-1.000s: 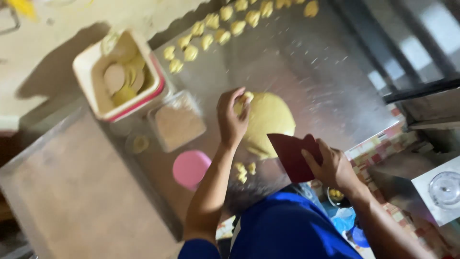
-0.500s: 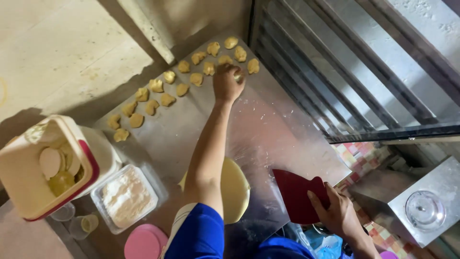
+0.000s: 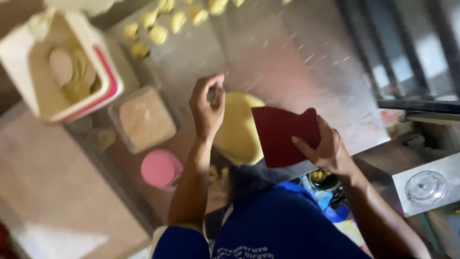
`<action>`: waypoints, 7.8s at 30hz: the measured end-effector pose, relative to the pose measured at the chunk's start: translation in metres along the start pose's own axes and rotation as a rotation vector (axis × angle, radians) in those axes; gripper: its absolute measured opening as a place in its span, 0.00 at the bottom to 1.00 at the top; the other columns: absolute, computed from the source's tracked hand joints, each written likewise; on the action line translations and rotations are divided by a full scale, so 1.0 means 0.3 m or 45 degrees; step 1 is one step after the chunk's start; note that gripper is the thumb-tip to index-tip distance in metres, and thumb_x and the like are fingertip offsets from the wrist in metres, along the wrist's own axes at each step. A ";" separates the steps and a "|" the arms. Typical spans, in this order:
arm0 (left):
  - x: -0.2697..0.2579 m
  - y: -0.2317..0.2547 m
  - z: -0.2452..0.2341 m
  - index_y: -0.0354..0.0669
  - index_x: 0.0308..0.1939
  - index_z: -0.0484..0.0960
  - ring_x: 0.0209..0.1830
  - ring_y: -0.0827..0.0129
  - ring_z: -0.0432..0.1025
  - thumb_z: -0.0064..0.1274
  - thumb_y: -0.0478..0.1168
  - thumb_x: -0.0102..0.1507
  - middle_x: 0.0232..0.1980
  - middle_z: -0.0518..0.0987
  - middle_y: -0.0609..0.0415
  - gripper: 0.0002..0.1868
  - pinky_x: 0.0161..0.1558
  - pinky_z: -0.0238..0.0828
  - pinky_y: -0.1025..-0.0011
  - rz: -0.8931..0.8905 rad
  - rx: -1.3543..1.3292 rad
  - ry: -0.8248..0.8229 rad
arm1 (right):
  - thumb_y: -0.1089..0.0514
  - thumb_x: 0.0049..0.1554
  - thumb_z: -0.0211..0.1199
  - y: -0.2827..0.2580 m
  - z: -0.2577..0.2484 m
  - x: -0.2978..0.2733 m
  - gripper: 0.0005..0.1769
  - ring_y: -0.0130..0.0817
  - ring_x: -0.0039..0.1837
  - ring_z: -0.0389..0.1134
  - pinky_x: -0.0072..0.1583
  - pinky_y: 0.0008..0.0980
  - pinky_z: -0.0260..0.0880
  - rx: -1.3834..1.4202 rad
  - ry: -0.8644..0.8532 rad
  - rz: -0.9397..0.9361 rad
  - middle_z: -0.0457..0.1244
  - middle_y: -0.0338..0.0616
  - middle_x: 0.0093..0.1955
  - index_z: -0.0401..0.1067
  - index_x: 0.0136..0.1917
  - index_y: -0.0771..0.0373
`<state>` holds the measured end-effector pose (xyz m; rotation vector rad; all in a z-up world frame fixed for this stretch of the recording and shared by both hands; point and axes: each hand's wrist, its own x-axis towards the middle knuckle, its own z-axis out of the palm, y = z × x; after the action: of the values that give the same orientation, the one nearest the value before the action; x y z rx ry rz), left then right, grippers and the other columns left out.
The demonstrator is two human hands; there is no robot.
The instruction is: The person portions a large mass of dough into small pieces using a red dough scraper and a pink digital scale. Each piece is weighed and then placed on a metal tray. The process is repeated throughout the clip.
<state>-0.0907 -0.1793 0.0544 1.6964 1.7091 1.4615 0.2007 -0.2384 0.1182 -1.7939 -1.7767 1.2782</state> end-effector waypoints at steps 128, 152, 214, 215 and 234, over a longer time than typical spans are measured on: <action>-0.975 -0.151 -0.559 0.39 0.50 0.80 0.46 0.51 0.77 0.57 0.30 0.62 0.43 0.78 0.47 0.13 0.49 0.75 0.61 0.224 0.158 -0.005 | 0.40 0.55 0.66 -0.105 0.740 -0.330 0.26 0.53 0.37 0.74 0.41 0.48 0.75 -0.907 0.239 -0.711 0.67 0.50 0.28 0.72 0.59 0.58; -0.820 -0.166 -0.965 0.38 0.59 0.79 0.52 0.50 0.75 0.60 0.37 0.64 0.53 0.77 0.46 0.20 0.57 0.70 0.55 0.049 0.382 0.420 | 0.51 0.59 0.69 -0.188 0.634 -0.447 0.17 0.59 0.41 0.73 0.40 0.52 0.73 -0.543 0.105 -0.484 0.68 0.59 0.34 0.71 0.51 0.66; -0.922 -0.029 -0.718 0.34 0.52 0.78 0.55 0.50 0.72 0.44 0.28 0.68 0.51 0.77 0.42 0.11 0.64 0.69 0.53 0.089 -0.148 -0.026 | 0.53 0.65 0.60 -0.151 0.628 -0.453 0.22 0.51 0.40 0.73 0.39 0.45 0.75 -0.479 -0.006 -0.319 0.69 0.58 0.44 0.66 0.62 0.74; -0.924 -0.036 -0.670 0.34 0.48 0.79 0.50 0.52 0.72 0.46 0.25 0.62 0.48 0.78 0.44 0.12 0.58 0.70 0.56 0.189 -0.032 -0.101 | 0.51 0.64 0.60 -0.119 0.620 -0.466 0.23 0.54 0.43 0.73 0.42 0.49 0.73 -0.519 0.049 -0.298 0.70 0.57 0.46 0.66 0.64 0.71; -0.996 -0.182 -0.582 0.37 0.56 0.80 0.50 0.47 0.76 0.56 0.41 0.64 0.49 0.78 0.41 0.17 0.53 0.71 0.54 0.320 0.609 0.180 | 0.45 0.58 0.69 -0.130 0.650 -0.479 0.20 0.61 0.41 0.74 0.43 0.57 0.74 -0.639 0.125 -0.410 0.69 0.57 0.34 0.71 0.51 0.63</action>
<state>-0.1884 -0.5023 -0.0396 2.1616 2.1151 1.3750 0.0534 -0.4326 0.0920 -1.6591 -2.3561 0.6459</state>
